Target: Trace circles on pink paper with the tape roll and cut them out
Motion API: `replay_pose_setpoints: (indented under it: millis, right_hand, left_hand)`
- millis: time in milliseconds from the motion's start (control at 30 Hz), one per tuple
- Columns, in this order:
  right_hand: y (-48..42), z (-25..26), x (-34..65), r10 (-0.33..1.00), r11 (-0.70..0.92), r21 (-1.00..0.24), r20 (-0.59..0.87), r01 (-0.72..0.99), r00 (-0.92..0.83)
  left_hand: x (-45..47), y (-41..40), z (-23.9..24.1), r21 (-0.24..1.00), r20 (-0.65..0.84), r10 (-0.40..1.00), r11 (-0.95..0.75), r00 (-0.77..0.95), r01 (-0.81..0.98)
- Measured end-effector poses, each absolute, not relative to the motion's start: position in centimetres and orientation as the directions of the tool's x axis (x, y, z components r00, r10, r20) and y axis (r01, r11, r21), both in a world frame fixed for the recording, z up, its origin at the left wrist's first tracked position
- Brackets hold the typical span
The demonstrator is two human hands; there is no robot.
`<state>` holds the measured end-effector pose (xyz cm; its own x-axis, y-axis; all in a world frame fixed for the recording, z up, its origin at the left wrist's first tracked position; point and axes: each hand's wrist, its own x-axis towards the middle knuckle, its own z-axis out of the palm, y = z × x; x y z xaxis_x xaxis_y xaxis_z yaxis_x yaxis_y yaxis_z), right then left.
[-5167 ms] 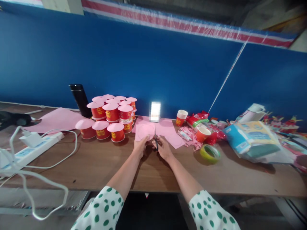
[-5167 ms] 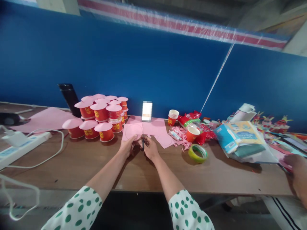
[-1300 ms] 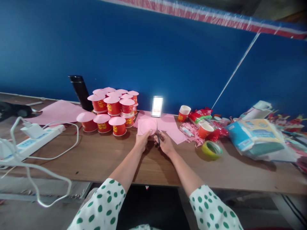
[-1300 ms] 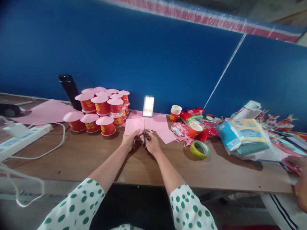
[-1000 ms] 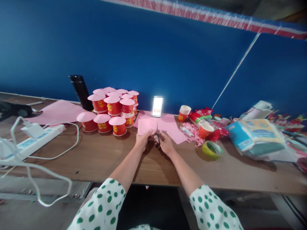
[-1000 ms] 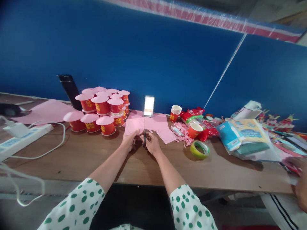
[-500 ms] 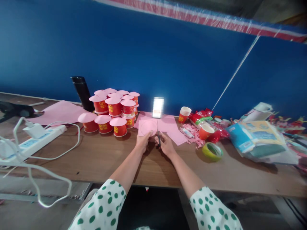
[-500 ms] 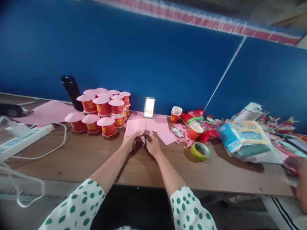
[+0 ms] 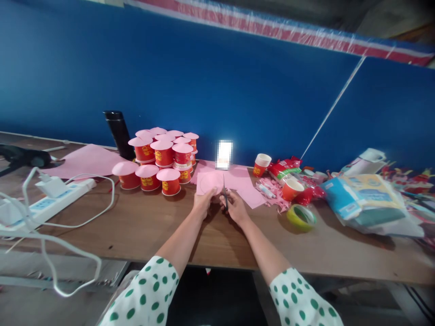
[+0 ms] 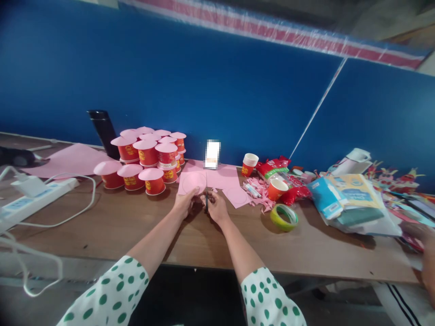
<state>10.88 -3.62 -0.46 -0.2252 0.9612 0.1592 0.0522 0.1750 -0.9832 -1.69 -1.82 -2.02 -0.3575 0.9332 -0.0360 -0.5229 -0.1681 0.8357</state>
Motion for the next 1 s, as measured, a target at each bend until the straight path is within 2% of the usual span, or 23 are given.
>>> replay_pose_setpoints:
  millis: [667,1000]
  right_hand:
    - [-3.85,-0.20,10.88,0.957,0.197,-0.977,0.173,0.081,-0.231]
    - [-3.91,-0.15,10.94,0.959,0.152,-0.988,0.139,0.036,-0.246]
  left_hand:
    - [-1.65,-1.85,-2.40,0.838,-0.042,0.935,-0.159,-0.353,-0.522]
    - [-1.84,-1.72,-2.73,0.857,-0.019,0.941,-0.158,-0.338,-0.491]
